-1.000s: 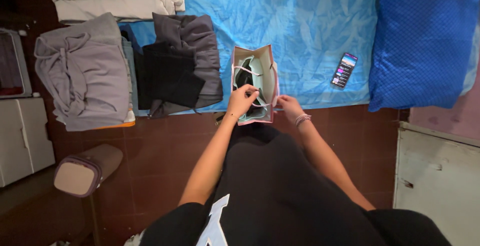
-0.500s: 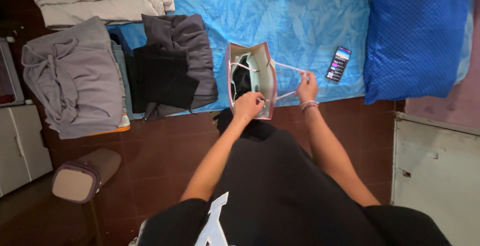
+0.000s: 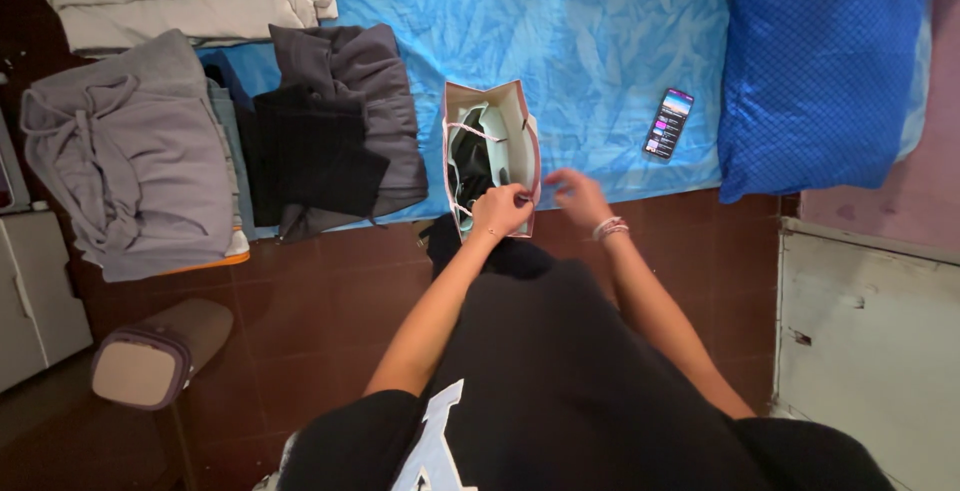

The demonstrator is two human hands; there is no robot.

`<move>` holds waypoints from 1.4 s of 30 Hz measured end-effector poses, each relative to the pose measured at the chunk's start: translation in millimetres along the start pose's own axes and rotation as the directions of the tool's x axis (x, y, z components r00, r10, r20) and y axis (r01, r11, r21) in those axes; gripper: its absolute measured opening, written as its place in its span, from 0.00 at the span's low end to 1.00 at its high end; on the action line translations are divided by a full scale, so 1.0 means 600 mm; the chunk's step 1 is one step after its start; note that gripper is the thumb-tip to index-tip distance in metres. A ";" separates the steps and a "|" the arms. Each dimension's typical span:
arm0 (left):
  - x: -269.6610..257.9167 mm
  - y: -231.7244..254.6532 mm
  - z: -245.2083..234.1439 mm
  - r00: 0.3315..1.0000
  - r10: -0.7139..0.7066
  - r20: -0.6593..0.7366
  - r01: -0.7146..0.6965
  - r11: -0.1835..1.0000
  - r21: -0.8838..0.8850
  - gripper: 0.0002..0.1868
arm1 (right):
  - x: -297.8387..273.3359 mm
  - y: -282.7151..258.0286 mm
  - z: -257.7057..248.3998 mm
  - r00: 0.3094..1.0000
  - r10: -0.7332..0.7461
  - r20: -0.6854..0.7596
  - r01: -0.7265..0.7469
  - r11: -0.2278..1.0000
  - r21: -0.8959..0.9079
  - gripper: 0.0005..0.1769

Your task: Organizing various bags, containers, and items in a bedroom and on a vanity.

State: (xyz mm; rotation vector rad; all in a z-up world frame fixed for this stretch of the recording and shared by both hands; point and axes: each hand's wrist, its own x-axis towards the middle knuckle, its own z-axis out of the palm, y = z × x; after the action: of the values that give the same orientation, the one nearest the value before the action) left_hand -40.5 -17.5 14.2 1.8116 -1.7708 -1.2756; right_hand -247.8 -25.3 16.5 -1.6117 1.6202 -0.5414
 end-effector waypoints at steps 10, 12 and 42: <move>0.002 -0.024 -0.004 0.998 0.018 -0.056 -0.016 0.999 0.045 0.10 | -0.010 -0.002 0.057 0.990 0.033 0.138 -0.041 0.998 0.054 0.09; 0.014 -0.046 0.012 0.994 0.062 -0.094 -0.070 0.994 -0.086 0.15 | -0.009 0.002 0.056 0.997 0.020 0.081 -0.020 1.000 -0.005 0.07; 0.075 -0.268 -0.079 0.946 -0.304 0.108 0.216 0.348 -0.912 0.13 | 0.098 0.138 0.021 0.808 0.477 0.345 -0.304 -0.163 0.938 0.09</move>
State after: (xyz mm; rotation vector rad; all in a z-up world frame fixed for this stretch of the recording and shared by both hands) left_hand 91.3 -44.8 -95.4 1.3753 -0.3898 -1.7547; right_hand -285.6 -70.6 -67.0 0.1525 1.0551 -1.1154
